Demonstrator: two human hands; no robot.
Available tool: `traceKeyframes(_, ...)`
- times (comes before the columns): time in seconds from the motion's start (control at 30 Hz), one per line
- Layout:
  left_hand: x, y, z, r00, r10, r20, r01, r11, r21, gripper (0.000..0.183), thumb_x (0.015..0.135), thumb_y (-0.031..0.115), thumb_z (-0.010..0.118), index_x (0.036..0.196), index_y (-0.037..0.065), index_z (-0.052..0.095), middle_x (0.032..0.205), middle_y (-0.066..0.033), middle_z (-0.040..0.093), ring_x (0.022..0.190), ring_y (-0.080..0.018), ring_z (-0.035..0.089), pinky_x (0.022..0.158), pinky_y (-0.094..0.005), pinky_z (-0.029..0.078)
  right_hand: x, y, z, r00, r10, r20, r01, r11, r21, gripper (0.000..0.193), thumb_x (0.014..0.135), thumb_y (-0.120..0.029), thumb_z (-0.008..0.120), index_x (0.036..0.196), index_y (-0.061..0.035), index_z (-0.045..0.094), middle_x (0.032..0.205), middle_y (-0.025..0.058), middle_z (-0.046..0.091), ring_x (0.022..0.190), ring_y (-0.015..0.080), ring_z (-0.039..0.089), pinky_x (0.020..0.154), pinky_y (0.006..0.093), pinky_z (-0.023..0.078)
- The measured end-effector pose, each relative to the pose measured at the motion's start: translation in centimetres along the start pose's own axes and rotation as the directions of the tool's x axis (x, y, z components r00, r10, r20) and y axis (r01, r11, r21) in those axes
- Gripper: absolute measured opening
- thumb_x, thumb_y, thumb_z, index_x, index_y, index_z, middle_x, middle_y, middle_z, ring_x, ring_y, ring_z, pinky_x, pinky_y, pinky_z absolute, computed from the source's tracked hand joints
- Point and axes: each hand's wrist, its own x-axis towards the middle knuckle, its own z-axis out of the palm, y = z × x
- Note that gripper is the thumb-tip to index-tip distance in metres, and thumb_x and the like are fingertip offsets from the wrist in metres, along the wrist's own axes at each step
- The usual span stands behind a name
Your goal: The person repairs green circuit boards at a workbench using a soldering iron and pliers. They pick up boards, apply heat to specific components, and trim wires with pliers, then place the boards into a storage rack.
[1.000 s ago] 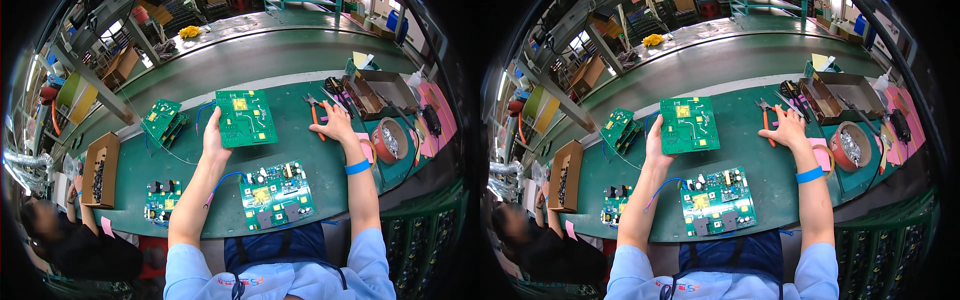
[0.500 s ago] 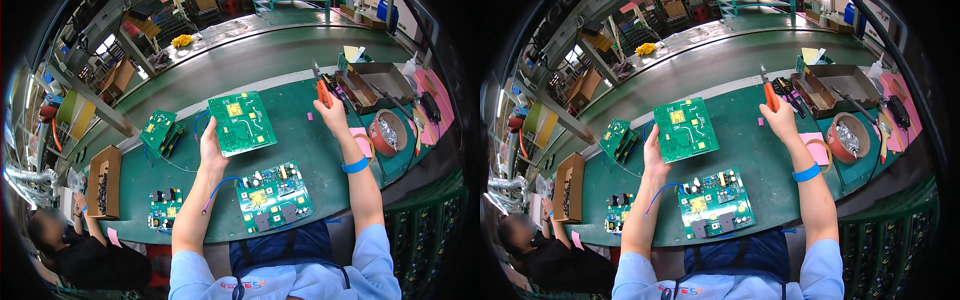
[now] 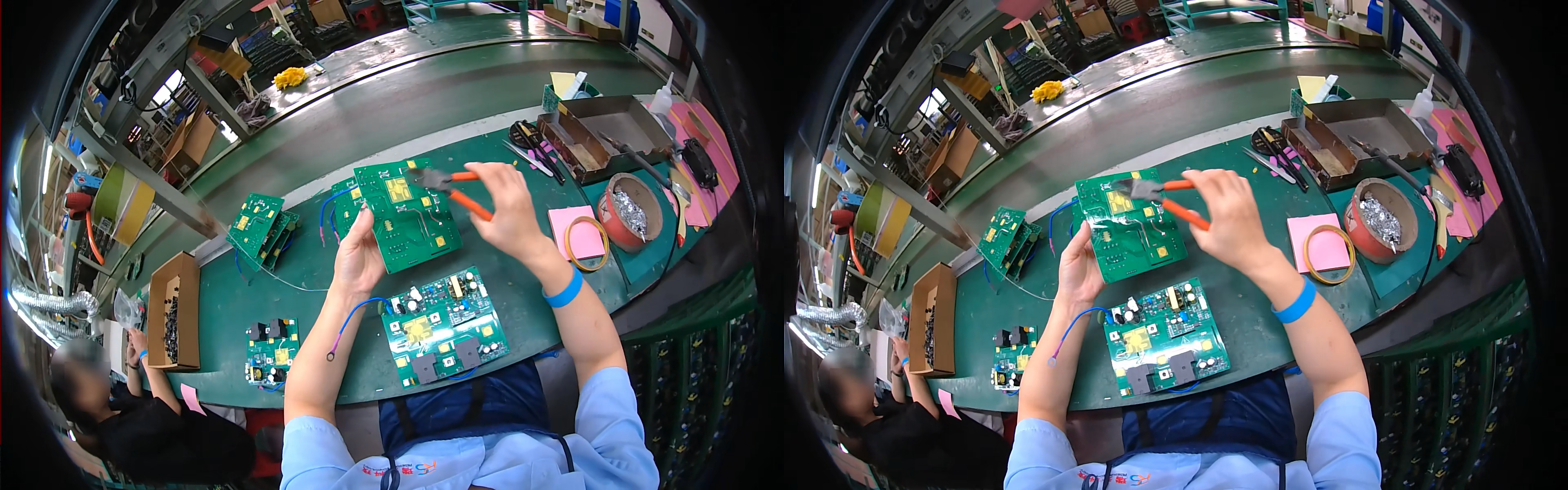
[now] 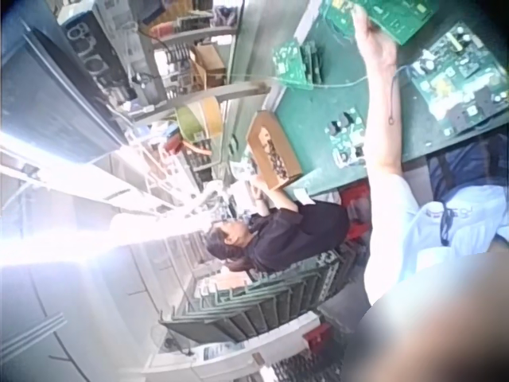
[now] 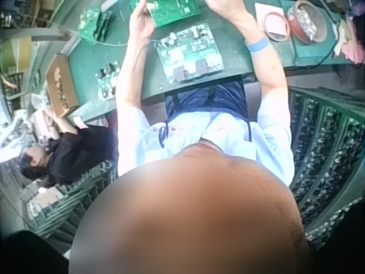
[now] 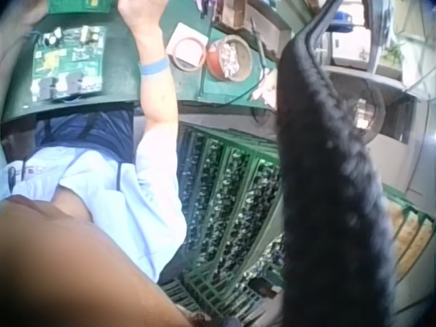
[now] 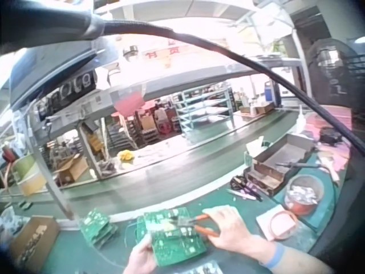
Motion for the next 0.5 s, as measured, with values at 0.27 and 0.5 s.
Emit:
traceKeyframes(0.27,-0.2,-1.2,0.2,1.0,0.03,-0.007,-0.028,0.991,0.131,0.039,0.086,0.026,0.04,0.119,0.005,0.036,0.116,-0.0125,0.044,0.106,-0.0248,0.045,0.089,-0.0411,0.037,0.1,-0.8,1.3,0.984,-0.177,-0.035,0.158,0.936,-0.313,0.053,0.055,-0.002,0.064,0.105,-0.0048,0.048,0.092,0.0109,0.045,0.089,0.0253,0.044,0.076,0.0374,0.032)
traceKeyframes(0.5,-0.3,-1.0,0.6,0.999,-0.019,0.04,0.016,0.997,0.073,0.037,0.084,0.017,0.045,0.118,0.009,0.031,0.11,-0.0072,0.046,0.101,-0.0196,0.047,0.085,-0.0399,0.041,0.0,-0.5,1.0,0.982,-0.187,-0.015,0.171,0.925,-0.339,0.046,0.058,-0.005,0.063,0.103,-0.0035,0.05,0.091,0.0119,0.046,0.089,0.0236,0.046,0.074,0.0355,0.032)
